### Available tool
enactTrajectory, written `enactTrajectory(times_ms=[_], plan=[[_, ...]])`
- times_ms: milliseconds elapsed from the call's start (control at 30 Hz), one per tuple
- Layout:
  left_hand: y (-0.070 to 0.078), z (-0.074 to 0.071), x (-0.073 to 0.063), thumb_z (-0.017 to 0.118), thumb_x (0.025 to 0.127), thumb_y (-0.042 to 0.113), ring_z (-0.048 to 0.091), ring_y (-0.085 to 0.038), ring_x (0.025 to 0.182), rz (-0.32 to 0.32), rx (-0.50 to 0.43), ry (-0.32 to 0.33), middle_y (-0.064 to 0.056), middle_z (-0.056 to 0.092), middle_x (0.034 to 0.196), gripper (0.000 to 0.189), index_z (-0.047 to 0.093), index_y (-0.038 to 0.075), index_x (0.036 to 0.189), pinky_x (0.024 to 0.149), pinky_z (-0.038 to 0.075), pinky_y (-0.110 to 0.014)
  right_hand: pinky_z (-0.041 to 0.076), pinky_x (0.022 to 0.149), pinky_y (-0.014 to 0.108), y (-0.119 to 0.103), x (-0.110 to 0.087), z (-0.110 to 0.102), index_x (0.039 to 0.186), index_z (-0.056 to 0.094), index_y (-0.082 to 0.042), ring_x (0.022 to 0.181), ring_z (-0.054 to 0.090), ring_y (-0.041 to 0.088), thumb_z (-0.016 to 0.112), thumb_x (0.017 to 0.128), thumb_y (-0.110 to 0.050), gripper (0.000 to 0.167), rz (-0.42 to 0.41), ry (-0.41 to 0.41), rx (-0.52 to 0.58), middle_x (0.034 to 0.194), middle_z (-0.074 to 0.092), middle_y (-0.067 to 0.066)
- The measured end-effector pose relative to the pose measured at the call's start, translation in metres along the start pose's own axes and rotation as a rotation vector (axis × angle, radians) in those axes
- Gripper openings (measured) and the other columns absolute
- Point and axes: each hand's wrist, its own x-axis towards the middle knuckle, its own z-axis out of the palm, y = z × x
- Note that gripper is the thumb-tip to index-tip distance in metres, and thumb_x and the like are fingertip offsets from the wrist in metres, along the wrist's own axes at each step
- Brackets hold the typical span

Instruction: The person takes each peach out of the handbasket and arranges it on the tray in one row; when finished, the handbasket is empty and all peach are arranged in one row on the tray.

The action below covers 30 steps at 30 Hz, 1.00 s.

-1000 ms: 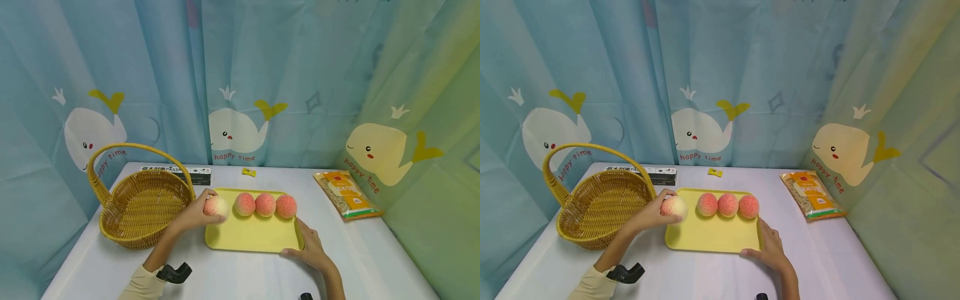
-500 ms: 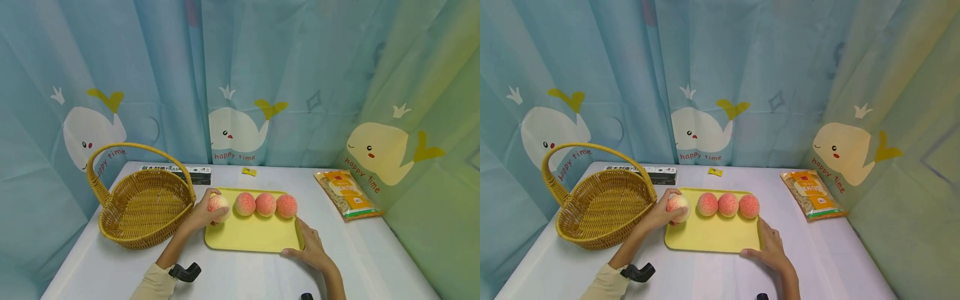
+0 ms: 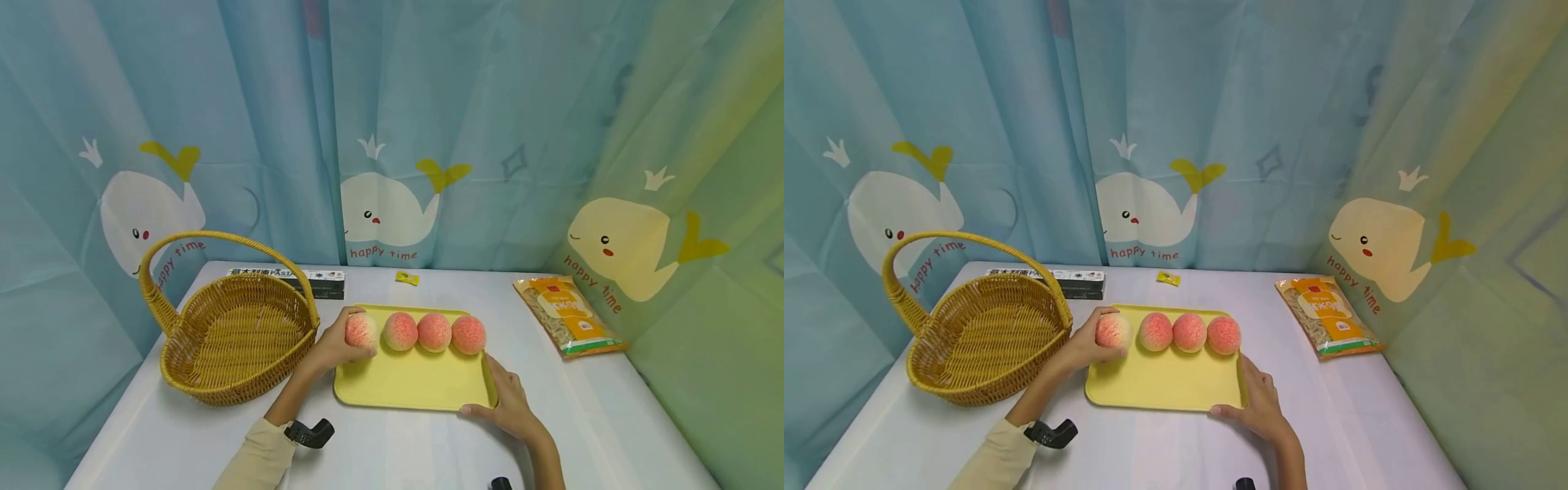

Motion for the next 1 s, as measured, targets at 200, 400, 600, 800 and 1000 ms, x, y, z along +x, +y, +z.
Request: enactTrajectory(times_ms=[200, 400, 600, 800, 1000], plan=[[-0.004, 0.004, 0.011, 0.090, 0.067, 0.023, 0.058, -0.029, 0.104, -0.002, 0.161, 0.079, -0.019, 0.052, 0.121, 0.084, 0.045, 0.021, 0.138, 0.084, 0.053, -0.042, 0.026, 0.096, 0.046, -0.002, -0.001, -0.002, 0.151, 0.025, 0.005, 0.130, 0.034, 0.045, 0.087, 0.067, -0.037, 0.112, 0.047, -0.028, -0.010, 0.153, 0.031, 0.028], [-0.006, 0.009, 0.023, 0.091, 0.064, 0.029, 0.056, -0.026, 0.091, -0.035, 0.316, 0.125, -0.017, 0.048, 0.112, 0.082, 0.049, 0.024, 0.135, 0.076, 0.050, -0.036, 0.037, 0.092, 0.059, -0.005, -0.001, -0.005, 0.152, 0.026, 0.002, 0.122, 0.033, 0.039, 0.085, 0.070, -0.042, 0.111, 0.145, -0.077, -0.055, 0.157, 0.024, 0.026], [-0.004, 0.010, 0.030, 0.090, 0.065, 0.036, 0.055, -0.027, 0.087, -0.052, 0.413, 0.123, -0.017, 0.050, 0.111, 0.080, 0.049, 0.024, 0.133, 0.070, 0.049, -0.037, 0.038, 0.092, 0.059, -0.007, 0.000, -0.005, 0.152, 0.025, 0.002, 0.122, 0.034, 0.039, 0.085, 0.070, -0.042, 0.111, 0.154, -0.082, -0.062, 0.157, 0.023, 0.026], [0.000, 0.005, 0.029, 0.087, 0.069, 0.041, 0.056, -0.027, 0.090, -0.040, 0.423, 0.055, -0.018, 0.052, 0.113, 0.083, 0.046, 0.020, 0.138, 0.073, 0.050, -0.039, 0.036, 0.093, 0.055, -0.007, 0.001, -0.005, 0.152, 0.026, 0.003, 0.123, 0.034, 0.039, 0.085, 0.069, -0.042, 0.111, 0.136, -0.067, -0.059, 0.156, 0.025, 0.026], [-0.004, -0.001, 0.029, 0.083, 0.077, 0.029, 0.059, -0.023, 0.086, 0.002, 0.350, -0.037, -0.021, 0.049, 0.117, 0.083, 0.039, 0.013, 0.146, 0.072, 0.053, -0.032, 0.028, 0.094, 0.048, -0.004, 0.000, -0.003, 0.151, 0.025, 0.006, 0.132, 0.032, 0.044, 0.087, 0.066, -0.037, 0.113, 0.060, -0.032, -0.015, 0.153, 0.030, 0.029]])
